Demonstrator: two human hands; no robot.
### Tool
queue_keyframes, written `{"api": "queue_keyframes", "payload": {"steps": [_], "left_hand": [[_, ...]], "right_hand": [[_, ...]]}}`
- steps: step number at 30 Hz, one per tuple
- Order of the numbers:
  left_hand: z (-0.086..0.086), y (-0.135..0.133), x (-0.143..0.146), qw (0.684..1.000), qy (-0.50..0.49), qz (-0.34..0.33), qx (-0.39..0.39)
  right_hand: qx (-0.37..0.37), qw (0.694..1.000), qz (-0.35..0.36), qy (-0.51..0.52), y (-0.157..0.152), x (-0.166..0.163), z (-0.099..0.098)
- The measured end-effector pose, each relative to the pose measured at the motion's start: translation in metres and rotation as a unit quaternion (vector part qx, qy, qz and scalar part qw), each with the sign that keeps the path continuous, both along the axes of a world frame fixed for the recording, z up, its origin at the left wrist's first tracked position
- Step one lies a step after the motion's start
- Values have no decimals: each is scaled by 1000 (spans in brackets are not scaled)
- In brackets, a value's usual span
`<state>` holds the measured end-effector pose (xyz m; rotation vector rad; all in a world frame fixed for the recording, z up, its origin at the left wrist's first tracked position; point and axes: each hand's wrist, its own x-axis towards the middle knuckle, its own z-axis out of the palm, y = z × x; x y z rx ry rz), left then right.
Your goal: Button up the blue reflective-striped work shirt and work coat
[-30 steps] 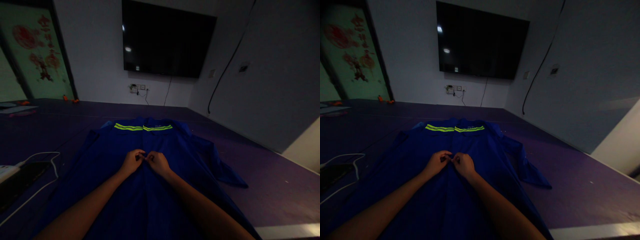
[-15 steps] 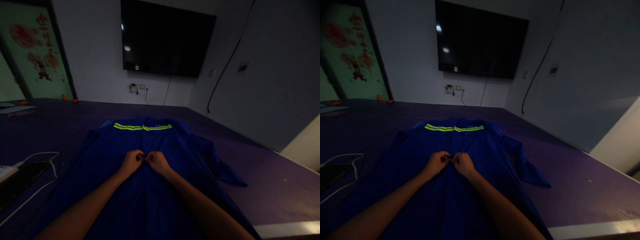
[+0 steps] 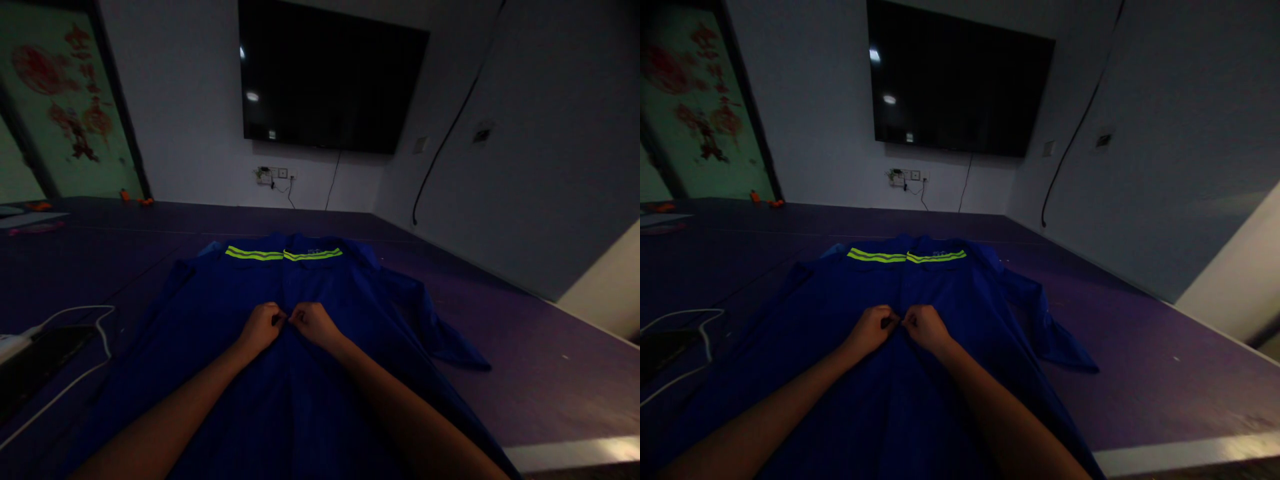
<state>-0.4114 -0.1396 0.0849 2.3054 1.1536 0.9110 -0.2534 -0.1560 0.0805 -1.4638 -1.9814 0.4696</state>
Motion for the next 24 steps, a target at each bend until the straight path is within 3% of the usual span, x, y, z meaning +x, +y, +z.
{"api": "queue_keyframes", "payload": {"steps": [6,11,19,24], "left_hand": [[-3,3,-3,1000,15,13,-13],[-1,3,-3,999,16,10,-27],[3,1,-4,999,28,11,-39],[2,1,-3,998,36,19,-37]], "right_hand": [[2,1000,6,3,-1,-1,3],[-36,999,-31,17,-2,-3,4],[-98,986,-83,103,9,-2,-11],[-143,971,-95,167,11,-3,-9]]}}
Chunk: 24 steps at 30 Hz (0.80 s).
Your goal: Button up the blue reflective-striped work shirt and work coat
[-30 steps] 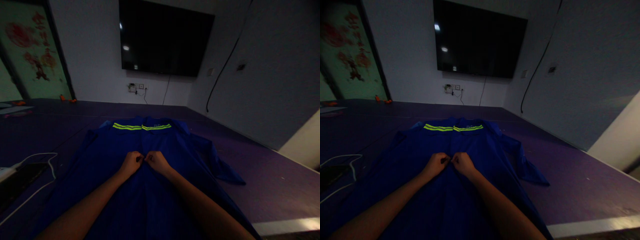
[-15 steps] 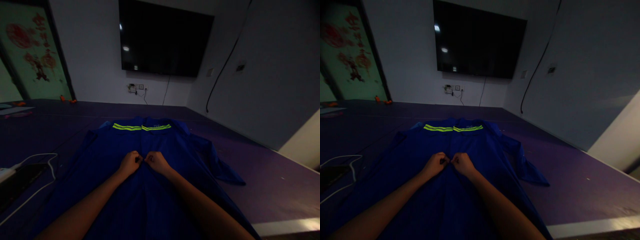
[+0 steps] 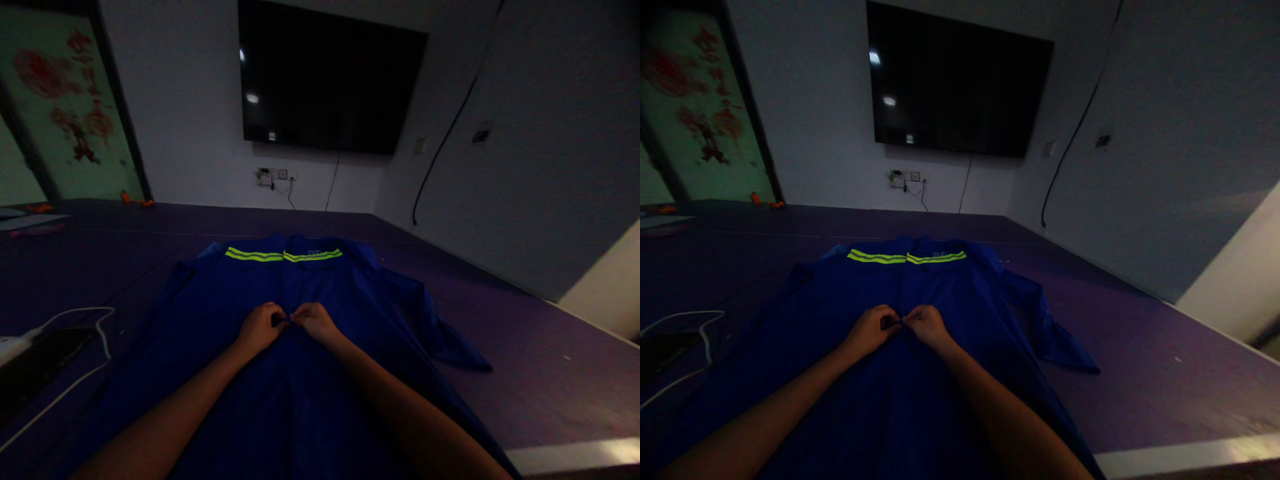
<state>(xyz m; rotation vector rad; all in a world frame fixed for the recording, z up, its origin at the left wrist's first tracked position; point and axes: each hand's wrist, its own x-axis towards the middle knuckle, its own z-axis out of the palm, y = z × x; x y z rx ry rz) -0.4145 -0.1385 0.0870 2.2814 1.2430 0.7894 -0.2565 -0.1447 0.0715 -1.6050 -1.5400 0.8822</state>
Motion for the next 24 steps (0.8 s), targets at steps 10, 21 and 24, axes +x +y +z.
{"api": "queue_keyframes", "payload": {"steps": [10,21,24], "left_hand": [[2,-2,1,1000,11,-5,7],[4,-1,0,998,-54,8,-15],[12,-2,-4,996,-62,3,-70]], "right_hand": [[-136,987,17,85,-12,-2,22],[-23,1000,14,-15,-19,0,18],[37,996,30,-75,-23,6,31]]}}
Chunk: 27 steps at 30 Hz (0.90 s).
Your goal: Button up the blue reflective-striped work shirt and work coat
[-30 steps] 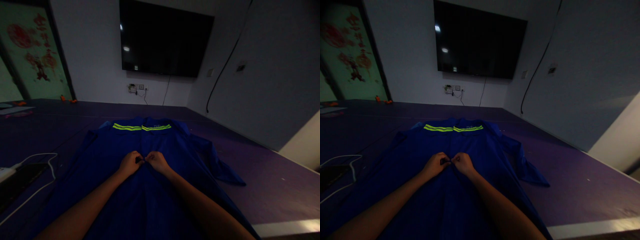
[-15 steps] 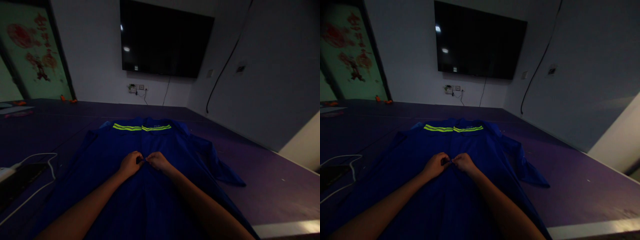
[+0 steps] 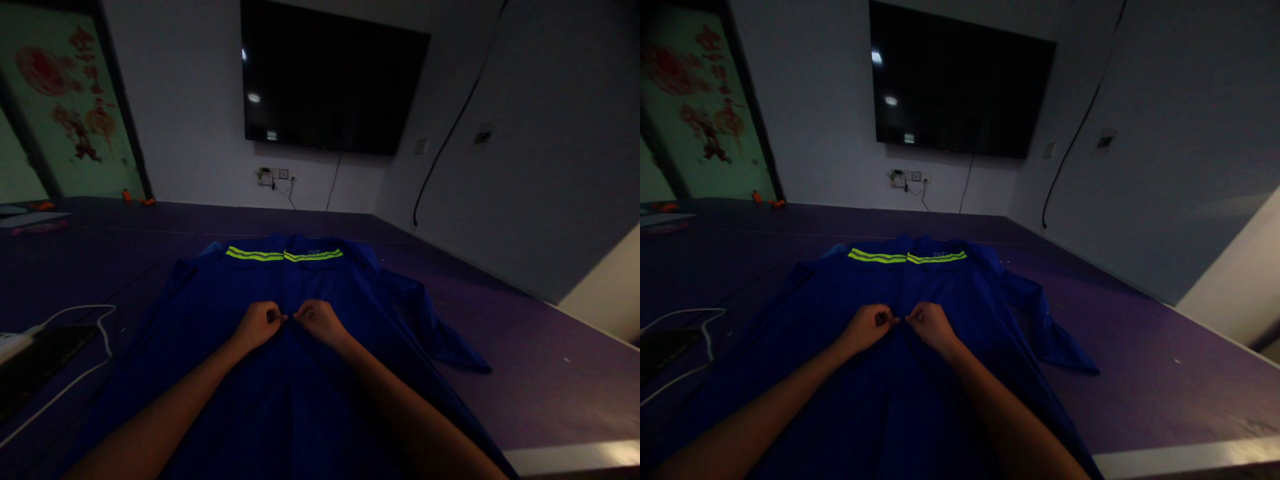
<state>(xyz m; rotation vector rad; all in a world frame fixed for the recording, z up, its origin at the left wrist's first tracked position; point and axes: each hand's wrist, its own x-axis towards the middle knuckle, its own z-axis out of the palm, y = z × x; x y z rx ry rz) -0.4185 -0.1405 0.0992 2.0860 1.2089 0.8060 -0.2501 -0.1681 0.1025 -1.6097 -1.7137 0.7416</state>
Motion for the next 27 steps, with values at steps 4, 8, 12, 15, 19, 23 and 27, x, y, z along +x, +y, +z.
{"api": "queue_keyframes", "payload": {"steps": [4,8,12,15,19,23,27], "left_hand": [[16,-14,-10,978,60,-134,-148],[27,-35,-16,933,125,-255,-222],[27,-46,-13,936,144,-239,-216],[25,-47,-10,946,130,-217,-201],[23,-43,-10,942,111,-228,-221],[23,-38,-12,929,119,-242,-254],[26,-36,-14,917,122,-252,-284]], "right_hand": [[-57,984,156,-61,-18,7,29],[-118,934,287,-176,-45,-1,39],[4,924,244,-294,-61,-17,27],[23,917,227,-328,-61,-21,22],[-29,898,326,-296,-51,-12,24],[-59,900,339,-267,-43,-3,26],[-114,905,338,-230,-46,1,33]]}}
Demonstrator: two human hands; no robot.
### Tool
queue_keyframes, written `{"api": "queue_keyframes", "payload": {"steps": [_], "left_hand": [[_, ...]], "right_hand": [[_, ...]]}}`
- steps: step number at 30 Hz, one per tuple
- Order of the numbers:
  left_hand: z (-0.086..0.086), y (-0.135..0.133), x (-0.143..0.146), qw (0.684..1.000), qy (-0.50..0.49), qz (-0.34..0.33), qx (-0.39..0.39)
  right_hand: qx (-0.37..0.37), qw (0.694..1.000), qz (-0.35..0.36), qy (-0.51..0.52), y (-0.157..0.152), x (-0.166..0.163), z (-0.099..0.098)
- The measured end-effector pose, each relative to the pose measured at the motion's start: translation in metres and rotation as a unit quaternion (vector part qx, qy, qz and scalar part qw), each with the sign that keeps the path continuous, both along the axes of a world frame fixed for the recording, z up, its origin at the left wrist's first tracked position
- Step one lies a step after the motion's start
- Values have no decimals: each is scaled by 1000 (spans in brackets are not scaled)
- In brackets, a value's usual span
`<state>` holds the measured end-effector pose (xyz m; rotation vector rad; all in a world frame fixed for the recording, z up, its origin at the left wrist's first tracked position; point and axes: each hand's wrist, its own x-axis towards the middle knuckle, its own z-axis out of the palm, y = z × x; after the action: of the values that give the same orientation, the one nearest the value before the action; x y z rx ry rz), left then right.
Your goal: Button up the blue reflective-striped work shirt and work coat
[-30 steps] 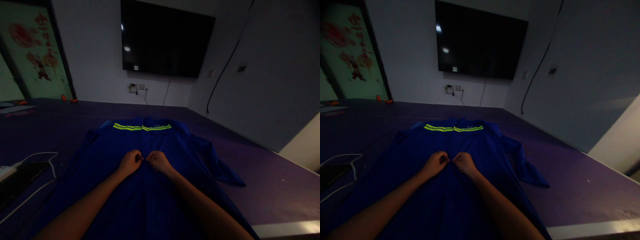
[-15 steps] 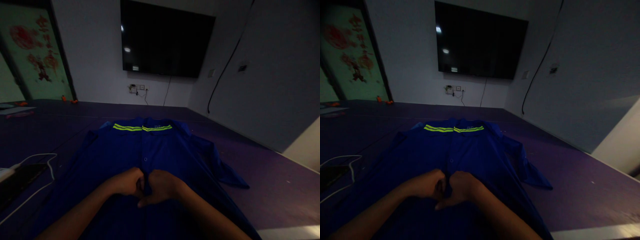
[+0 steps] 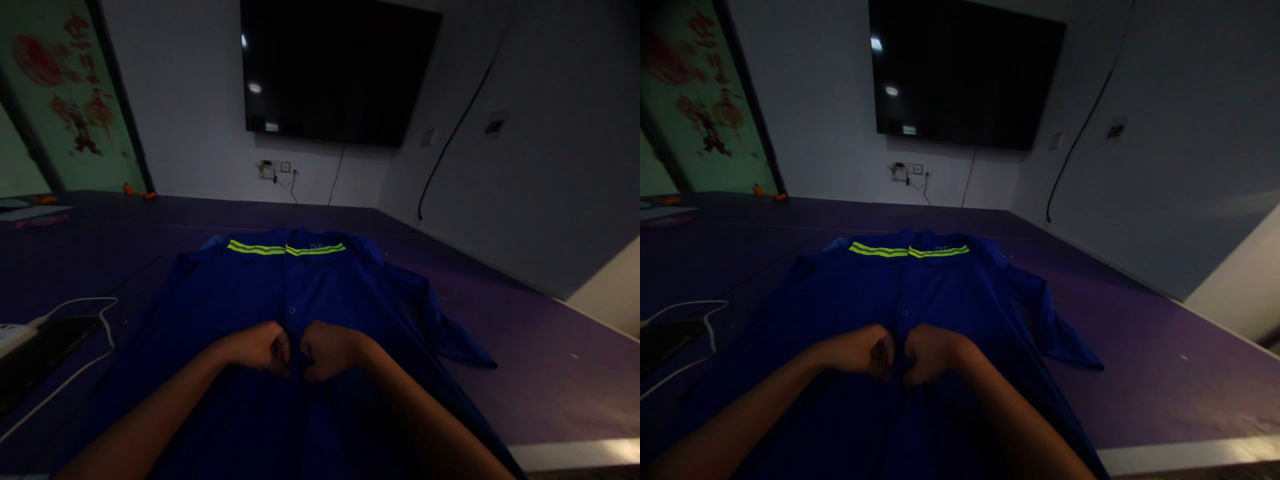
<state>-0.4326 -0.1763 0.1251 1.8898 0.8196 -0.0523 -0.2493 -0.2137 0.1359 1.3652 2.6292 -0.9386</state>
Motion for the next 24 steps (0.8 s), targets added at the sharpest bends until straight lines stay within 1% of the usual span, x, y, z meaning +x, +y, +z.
{"api": "queue_keyframes", "payload": {"steps": [3,5,7,11,14,18,20,24], "left_hand": [[-1,1,1,1000,-2,-11,-4],[-3,1,2,1000,-5,-15,-1],[-6,2,3,1000,-14,-15,9],[-13,1,1,999,-39,6,20],[-20,-4,-2,997,-60,30,36],[-23,-14,-5,991,-68,46,108],[-21,-18,-4,989,-61,44,131],[-15,-24,-5,986,-49,47,153]], "right_hand": [[-88,996,-29,11,-1,3,8],[-135,990,-40,23,0,6,10],[-167,985,-37,37,4,8,7],[-213,974,-38,63,12,12,-4],[-201,974,-45,90,11,14,-12],[-164,978,-72,106,3,17,-16],[-151,980,-83,104,-2,17,-13],[-101,987,-52,117,-13,20,-2]]}}
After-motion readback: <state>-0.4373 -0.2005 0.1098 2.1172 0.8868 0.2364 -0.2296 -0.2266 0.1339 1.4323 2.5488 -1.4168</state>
